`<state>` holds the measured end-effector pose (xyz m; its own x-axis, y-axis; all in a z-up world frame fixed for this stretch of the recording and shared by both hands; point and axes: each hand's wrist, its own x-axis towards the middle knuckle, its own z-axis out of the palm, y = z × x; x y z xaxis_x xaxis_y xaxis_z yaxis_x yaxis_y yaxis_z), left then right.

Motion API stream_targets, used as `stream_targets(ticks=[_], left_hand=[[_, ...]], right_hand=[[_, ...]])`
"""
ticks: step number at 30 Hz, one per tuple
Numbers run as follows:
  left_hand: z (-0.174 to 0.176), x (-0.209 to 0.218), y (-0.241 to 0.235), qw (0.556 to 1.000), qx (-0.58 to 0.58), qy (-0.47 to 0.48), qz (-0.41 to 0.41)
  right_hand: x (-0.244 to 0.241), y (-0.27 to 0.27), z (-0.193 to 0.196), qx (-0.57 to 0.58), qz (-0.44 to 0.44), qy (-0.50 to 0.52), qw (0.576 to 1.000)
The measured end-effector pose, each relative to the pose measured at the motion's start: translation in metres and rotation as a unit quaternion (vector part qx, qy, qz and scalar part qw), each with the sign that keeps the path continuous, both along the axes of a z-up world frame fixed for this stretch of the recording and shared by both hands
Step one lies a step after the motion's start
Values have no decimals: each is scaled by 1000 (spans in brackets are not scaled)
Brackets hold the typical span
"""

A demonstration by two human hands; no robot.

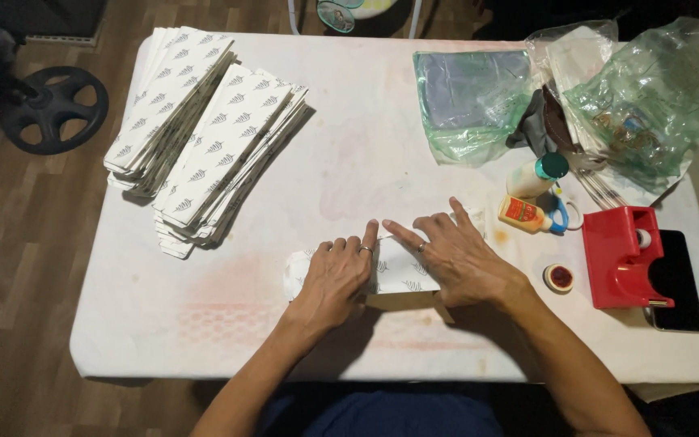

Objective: Folding printed paper sheets into a specific shape and stacking them on a table.

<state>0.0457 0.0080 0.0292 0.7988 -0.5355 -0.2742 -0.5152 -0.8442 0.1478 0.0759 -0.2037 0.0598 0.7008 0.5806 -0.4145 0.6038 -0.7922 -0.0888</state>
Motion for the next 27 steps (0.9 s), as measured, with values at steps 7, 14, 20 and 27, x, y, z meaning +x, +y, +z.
stream_targets(ticks=[7, 14, 20, 27], left_hand=[[9, -19, -2, 998, -19, -56, 6], [-68, -31, -14, 973, -106, -181, 94], [-64, -28, -20, 980, -127, -70, 135], [-71, -26, -14, 975, -155, -34, 155]], right_hand=[[-13, -21, -20, 104, 25, -74, 992], [-46, 5, -75, 161, -45, -253, 953], [-42, 0, -95, 126, -97, -177, 971], [-40, -5, -99, 110, -109, -147, 977]])
